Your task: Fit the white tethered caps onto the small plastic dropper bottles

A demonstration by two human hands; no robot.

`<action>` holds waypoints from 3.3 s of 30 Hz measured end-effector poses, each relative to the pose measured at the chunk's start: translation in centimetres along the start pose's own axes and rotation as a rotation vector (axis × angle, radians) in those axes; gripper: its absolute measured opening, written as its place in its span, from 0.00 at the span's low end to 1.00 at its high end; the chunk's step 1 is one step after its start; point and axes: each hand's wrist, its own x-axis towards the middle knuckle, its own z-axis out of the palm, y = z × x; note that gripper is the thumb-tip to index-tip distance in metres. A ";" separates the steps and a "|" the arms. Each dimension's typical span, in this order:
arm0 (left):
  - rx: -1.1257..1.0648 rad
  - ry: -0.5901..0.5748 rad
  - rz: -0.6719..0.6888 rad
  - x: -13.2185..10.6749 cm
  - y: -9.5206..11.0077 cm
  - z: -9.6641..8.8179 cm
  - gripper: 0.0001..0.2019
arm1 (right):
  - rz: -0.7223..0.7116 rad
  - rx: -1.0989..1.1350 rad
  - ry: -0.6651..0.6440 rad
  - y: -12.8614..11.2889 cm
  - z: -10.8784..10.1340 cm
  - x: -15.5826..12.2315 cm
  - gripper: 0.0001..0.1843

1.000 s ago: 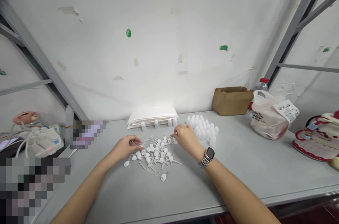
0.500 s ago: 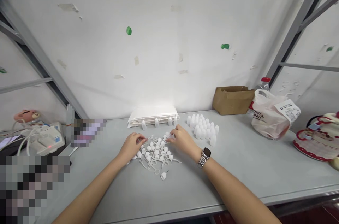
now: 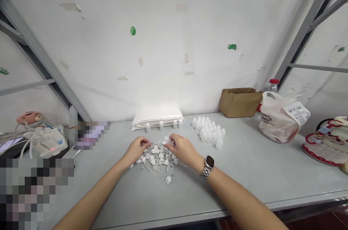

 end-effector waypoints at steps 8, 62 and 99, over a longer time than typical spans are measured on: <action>-0.351 0.003 -0.018 -0.1 0.8 -0.8 0.10 | -0.004 0.109 -0.024 -0.4 -0.1 -0.1 0.12; -0.891 -0.012 -0.032 -4.6 5.3 0.8 0.10 | -0.161 0.303 0.247 -2.8 1.3 -1.3 0.08; -0.961 -0.050 -0.020 -4.3 5.0 0.8 0.15 | 0.320 1.150 0.017 -4.1 0.7 -0.9 0.15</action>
